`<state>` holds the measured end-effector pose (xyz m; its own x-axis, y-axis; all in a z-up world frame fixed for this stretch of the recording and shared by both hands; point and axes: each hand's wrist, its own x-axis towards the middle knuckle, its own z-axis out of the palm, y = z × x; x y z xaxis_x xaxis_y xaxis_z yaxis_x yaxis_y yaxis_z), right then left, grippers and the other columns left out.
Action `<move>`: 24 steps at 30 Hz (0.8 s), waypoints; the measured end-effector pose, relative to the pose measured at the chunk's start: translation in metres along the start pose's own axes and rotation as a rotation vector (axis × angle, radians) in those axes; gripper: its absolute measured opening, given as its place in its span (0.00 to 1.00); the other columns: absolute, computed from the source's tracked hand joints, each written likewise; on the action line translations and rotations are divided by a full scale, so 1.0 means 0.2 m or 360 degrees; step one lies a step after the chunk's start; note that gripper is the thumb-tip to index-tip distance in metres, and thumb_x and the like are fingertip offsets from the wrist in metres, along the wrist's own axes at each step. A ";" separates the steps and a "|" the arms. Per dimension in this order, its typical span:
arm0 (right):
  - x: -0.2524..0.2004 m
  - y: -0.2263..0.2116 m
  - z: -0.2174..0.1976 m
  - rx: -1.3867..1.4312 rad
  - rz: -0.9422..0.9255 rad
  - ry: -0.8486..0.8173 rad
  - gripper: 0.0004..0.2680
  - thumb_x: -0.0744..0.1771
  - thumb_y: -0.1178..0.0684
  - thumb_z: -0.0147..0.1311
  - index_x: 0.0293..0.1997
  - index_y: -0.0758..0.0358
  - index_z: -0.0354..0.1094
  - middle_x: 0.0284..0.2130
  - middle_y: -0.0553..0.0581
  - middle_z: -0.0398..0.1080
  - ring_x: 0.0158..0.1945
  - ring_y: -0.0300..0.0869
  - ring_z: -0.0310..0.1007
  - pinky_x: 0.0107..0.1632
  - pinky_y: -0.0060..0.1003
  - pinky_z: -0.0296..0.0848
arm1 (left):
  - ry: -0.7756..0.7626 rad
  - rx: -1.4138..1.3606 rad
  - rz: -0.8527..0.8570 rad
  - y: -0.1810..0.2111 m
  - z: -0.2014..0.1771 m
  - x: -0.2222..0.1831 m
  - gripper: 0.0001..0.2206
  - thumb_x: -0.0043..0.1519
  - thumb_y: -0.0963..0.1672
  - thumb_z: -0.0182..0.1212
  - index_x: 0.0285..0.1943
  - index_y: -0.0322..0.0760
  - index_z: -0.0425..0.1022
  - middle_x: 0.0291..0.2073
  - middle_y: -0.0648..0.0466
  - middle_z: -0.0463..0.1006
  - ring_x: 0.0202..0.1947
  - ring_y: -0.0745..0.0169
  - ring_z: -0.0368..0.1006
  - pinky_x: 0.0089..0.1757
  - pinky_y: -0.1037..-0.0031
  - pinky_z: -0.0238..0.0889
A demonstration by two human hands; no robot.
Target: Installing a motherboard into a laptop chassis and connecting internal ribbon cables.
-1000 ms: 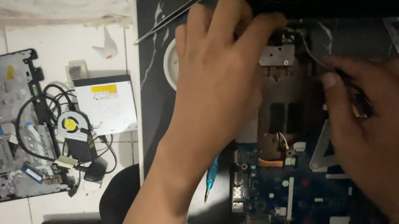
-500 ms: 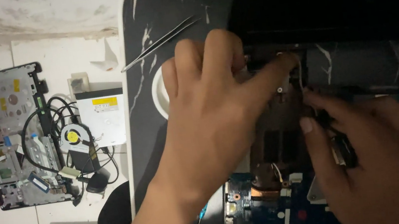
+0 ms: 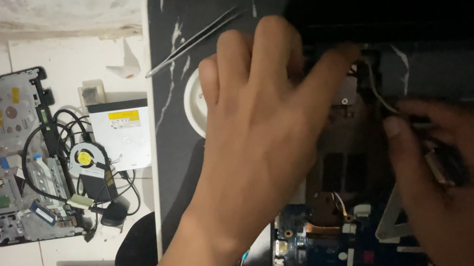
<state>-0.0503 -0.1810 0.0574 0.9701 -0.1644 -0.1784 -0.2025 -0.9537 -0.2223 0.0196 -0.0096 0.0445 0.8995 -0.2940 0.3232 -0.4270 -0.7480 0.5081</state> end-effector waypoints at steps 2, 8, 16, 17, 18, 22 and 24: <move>0.01 -0.01 0.01 0.0178 0.0057 0.0003 0.09 0.72 0.62 0.62 0.57 0.75 0.76 0.27 0.65 0.74 0.21 0.47 0.72 0.28 0.38 0.67 | 0.0021 0.0011 -0.0010 -0.01 -0.01 0.00 0.13 0.62 0.38 0.66 0.55 0.41 0.81 0.40 0.51 0.59 0.39 0.52 0.53 0.45 0.62 0.48; 0.01 0.04 0.04 0.0168 0.0019 0.0009 0.07 0.75 0.64 0.59 0.60 0.77 0.74 0.30 0.66 0.71 0.25 0.49 0.68 0.31 0.41 0.66 | 0.0004 -0.0022 0.0005 -0.03 -0.01 -0.02 0.15 0.63 0.36 0.64 0.57 0.41 0.78 0.42 0.51 0.60 0.41 0.52 0.54 0.46 0.61 0.48; 0.02 0.07 0.03 0.0213 0.0112 -0.0030 0.11 0.77 0.64 0.53 0.69 0.79 0.69 0.32 0.69 0.71 0.26 0.51 0.71 0.31 0.44 0.70 | 0.0023 -0.0009 0.0052 -0.03 -0.01 -0.01 0.14 0.62 0.38 0.69 0.55 0.45 0.84 0.42 0.49 0.58 0.41 0.51 0.54 0.45 0.63 0.50; 0.04 0.05 0.00 0.0212 0.0116 -0.0029 0.11 0.77 0.64 0.53 0.69 0.79 0.69 0.32 0.69 0.71 0.26 0.51 0.71 0.31 0.44 0.70 | 0.0021 -0.0012 0.0055 -0.03 -0.01 -0.02 0.14 0.62 0.38 0.69 0.55 0.45 0.84 0.42 0.49 0.58 0.41 0.51 0.54 0.45 0.63 0.50; 0.05 0.03 -0.02 0.0151 0.0070 -0.0118 0.10 0.75 0.64 0.52 0.64 0.74 0.72 0.27 0.66 0.71 0.23 0.49 0.70 0.30 0.42 0.68 | 0.0021 -0.0001 0.0059 -0.02 0.00 -0.02 0.13 0.63 0.38 0.69 0.55 0.46 0.84 0.42 0.49 0.58 0.42 0.51 0.53 0.45 0.62 0.49; 0.01 0.03 -0.04 0.0125 -0.0110 0.0009 0.08 0.74 0.66 0.58 0.61 0.76 0.76 0.30 0.66 0.70 0.27 0.49 0.67 0.34 0.43 0.66 | 0.0085 0.0060 0.0057 0.00 0.01 -0.02 0.14 0.61 0.39 0.72 0.55 0.47 0.85 0.40 0.50 0.57 0.41 0.52 0.53 0.47 0.62 0.50; 0.06 0.00 -0.07 0.0071 -0.0107 -0.0072 0.08 0.73 0.65 0.57 0.59 0.74 0.75 0.24 0.65 0.70 0.20 0.48 0.66 0.30 0.42 0.65 | 0.0065 0.0037 0.0058 0.00 -0.01 -0.02 0.13 0.61 0.38 0.69 0.54 0.46 0.85 0.41 0.49 0.59 0.41 0.51 0.53 0.47 0.62 0.50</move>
<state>-0.0367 -0.1866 0.0676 0.9750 -0.0876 -0.2042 -0.1435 -0.9499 -0.2777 0.0151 -0.0078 0.0450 0.8788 -0.2972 0.3734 -0.4566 -0.7510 0.4770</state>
